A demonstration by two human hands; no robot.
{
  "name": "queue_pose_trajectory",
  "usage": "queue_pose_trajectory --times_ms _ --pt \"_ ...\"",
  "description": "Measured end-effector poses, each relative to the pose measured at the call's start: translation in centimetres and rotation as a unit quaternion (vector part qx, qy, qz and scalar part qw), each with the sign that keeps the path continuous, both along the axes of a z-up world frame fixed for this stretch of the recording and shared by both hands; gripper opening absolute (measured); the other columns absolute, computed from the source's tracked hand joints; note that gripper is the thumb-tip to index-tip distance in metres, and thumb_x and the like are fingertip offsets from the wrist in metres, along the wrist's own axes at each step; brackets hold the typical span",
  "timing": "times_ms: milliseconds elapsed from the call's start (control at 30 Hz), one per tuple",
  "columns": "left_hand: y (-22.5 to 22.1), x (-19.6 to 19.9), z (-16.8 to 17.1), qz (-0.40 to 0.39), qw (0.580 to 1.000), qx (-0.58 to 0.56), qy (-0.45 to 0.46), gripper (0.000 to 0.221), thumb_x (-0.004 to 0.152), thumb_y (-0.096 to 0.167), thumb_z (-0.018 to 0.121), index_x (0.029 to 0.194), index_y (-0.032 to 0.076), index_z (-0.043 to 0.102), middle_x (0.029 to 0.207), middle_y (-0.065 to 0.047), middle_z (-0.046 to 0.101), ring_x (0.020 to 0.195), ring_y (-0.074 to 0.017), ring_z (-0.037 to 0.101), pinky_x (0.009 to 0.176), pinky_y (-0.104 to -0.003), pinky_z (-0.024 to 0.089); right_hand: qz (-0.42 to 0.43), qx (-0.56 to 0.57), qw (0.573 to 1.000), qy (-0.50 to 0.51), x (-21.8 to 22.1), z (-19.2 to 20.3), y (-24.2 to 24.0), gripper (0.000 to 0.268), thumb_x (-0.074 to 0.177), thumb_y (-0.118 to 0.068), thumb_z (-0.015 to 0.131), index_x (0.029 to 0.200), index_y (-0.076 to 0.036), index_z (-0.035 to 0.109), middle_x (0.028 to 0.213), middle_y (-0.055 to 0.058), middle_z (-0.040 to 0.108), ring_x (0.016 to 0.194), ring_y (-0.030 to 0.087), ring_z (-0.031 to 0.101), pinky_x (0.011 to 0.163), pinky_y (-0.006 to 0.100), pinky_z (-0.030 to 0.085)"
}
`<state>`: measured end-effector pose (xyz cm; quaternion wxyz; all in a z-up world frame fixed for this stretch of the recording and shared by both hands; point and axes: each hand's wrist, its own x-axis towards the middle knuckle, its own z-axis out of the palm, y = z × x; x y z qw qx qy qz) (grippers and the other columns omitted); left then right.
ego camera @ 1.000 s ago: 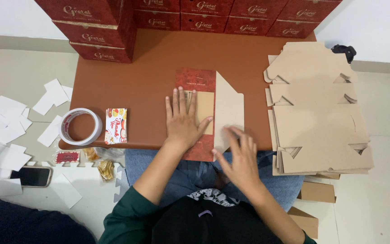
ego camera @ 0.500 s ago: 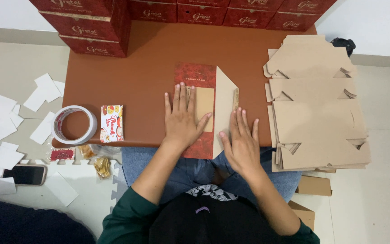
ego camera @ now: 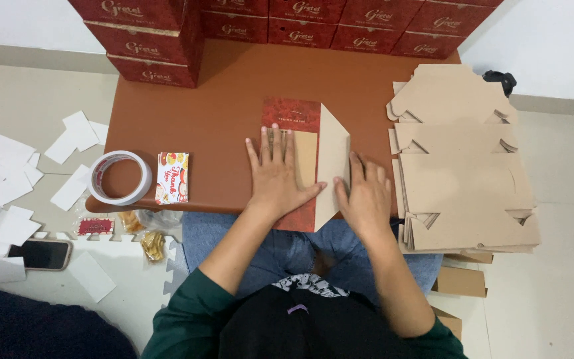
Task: Assembling small cardboard gift boxes by folding pre-cut sheets and applying stickers
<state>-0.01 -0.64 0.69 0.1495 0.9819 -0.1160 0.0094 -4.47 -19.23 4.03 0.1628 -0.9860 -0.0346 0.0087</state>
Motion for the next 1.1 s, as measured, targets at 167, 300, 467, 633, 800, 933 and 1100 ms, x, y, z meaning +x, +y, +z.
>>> queue_pose_trajectory --times_ms 167,300,467,633,800,933,1100 --pt "-1.1 -0.8 3.1 -0.026 0.997 -0.066 0.009 0.101 0.069 0.047 0.069 0.155 0.007 0.038 0.161 -0.030 0.025 0.147 -0.0548 0.022 0.108 -0.078 0.019 -0.076 0.131 0.984 -0.093 -2.2 -0.7 -1.1 0.039 0.096 -0.010 0.060 0.134 -0.006 0.053 0.089 0.009 0.058 0.082 0.030 0.066 0.071 0.043 0.054" --pt "-0.3 -0.2 4.9 -0.014 0.990 -0.134 -0.041 0.081 0.071 0.040 0.062 0.147 0.012 0.052 0.146 -0.025 0.050 0.128 -0.0514 0.054 0.088 -0.064 0.049 -0.106 0.231 0.962 -0.101 -2.1 0.6 -2.2 0.041 0.096 -0.005 0.061 0.136 -0.007 0.052 0.091 0.014 0.063 0.082 0.035 0.070 0.066 0.043 0.056" --pt "4.3 -1.1 9.4 0.020 0.962 -0.271 -0.003 0.068 0.083 0.029 0.060 0.149 0.017 0.050 0.132 -0.023 0.065 0.118 -0.0484 0.062 0.087 -0.062 0.051 -0.163 0.362 0.896 -0.201 -1.3 1.4 -5.4 0.036 0.101 -0.001 0.062 0.133 -0.012 0.051 0.088 0.006 0.058 0.077 0.020 0.067 0.066 0.031 0.054" --pt "6.7 -1.2 7.3 0.043 0.966 -0.254 0.028 0.077 0.086 0.018 0.067 0.156 0.010 0.037 0.139 -0.033 0.052 0.127 -0.0573 0.049 0.103 -0.066 0.036 -0.141 0.456 0.841 -0.257 -0.3 2.4 -6.4 0.028 0.103 -0.003 0.063 0.130 -0.007 0.058 0.087 0.004 0.056 0.075 0.012 0.060 0.069 0.025 0.049" --pt "6.9 -1.9 4.4 0.008 0.986 -0.163 0.008 0.059 0.091 0.020 0.066 0.147 0.010 0.052 0.155 -0.024 0.039 0.145 -0.0414 0.037 0.118 -0.061 0.020 0.006 0.459 0.858 -0.230 -0.2 5.0 -1.7 0.053 0.104 -0.042 0.050 0.145 -0.008 0.051 0.123 0.011 0.055 0.115 0.018 0.049 0.102 0.034 0.038" --pt "7.6 -2.3 2.0 -0.032 0.992 -0.117 -0.031 0.058 0.099 0.024 0.057 0.153 0.005 0.043 0.156 -0.018 0.043 0.147 -0.0297 0.037 0.121 -0.057 0.013 0.164 0.374 0.905 -0.119 0.4 3.3 1.5 0.076 0.102 -0.060 0.024 0.158 -0.010 0.033 0.151 0.021 0.039 0.143 0.039 0.032 0.116 0.051 0.023" --pt "8.4 -2.4 1.8 -0.059 0.976 -0.197 -0.065 0.079 0.089 -0.001 0.046 0.161 -0.001 0.013 0.150 -0.027 0.047 0.143 -0.0340 0.042 0.121 -0.054 0.018 0.244 0.183 0.951 -0.051 0.1 1.7 4.7 0.067 0.107 -0.047 0.028 0.162 -0.010 0.023 0.164 0.027 0.021 0.153 0.044 0.013 0.121 0.056 0.004"
